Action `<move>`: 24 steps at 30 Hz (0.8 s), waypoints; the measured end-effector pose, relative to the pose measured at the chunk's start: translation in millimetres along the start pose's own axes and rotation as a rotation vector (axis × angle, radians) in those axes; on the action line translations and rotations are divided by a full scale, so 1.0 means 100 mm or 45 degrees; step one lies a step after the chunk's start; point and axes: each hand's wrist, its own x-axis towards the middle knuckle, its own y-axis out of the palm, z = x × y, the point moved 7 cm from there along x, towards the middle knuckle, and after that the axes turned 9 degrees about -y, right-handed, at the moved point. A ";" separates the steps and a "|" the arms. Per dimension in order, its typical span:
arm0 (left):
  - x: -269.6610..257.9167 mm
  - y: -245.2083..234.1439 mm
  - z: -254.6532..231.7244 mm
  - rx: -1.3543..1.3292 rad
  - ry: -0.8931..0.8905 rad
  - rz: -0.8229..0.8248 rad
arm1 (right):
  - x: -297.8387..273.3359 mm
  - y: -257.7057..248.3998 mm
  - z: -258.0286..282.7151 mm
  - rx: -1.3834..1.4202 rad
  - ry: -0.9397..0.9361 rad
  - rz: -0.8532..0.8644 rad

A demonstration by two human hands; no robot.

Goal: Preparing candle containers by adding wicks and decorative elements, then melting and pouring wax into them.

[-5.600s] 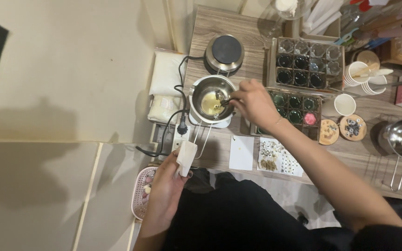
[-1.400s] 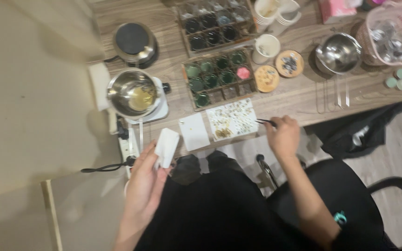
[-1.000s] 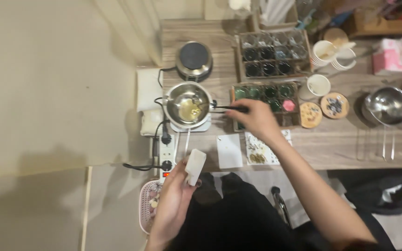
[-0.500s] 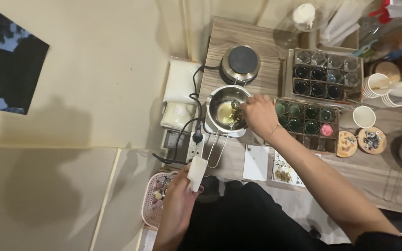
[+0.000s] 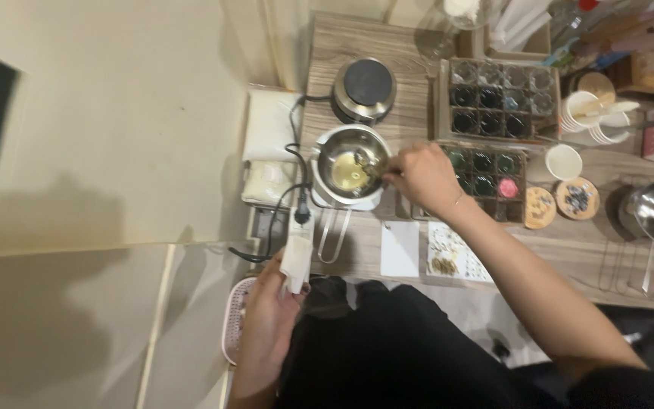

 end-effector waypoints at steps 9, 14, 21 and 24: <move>0.18 0.15 0.25 0.208 -0.057 0.426 | -1.76 -0.43 -0.47 0.397 0.534 -0.292; -0.08 0.90 0.21 0.380 -0.174 0.092 | -2.86 0.57 -0.59 0.394 1.122 -0.138; -0.01 0.88 0.32 0.427 -0.170 -0.039 | -3.06 0.86 -0.43 0.350 1.371 -0.112; 0.07 0.87 0.36 0.340 -0.148 0.122 | -3.01 0.84 -0.46 0.270 1.272 -0.148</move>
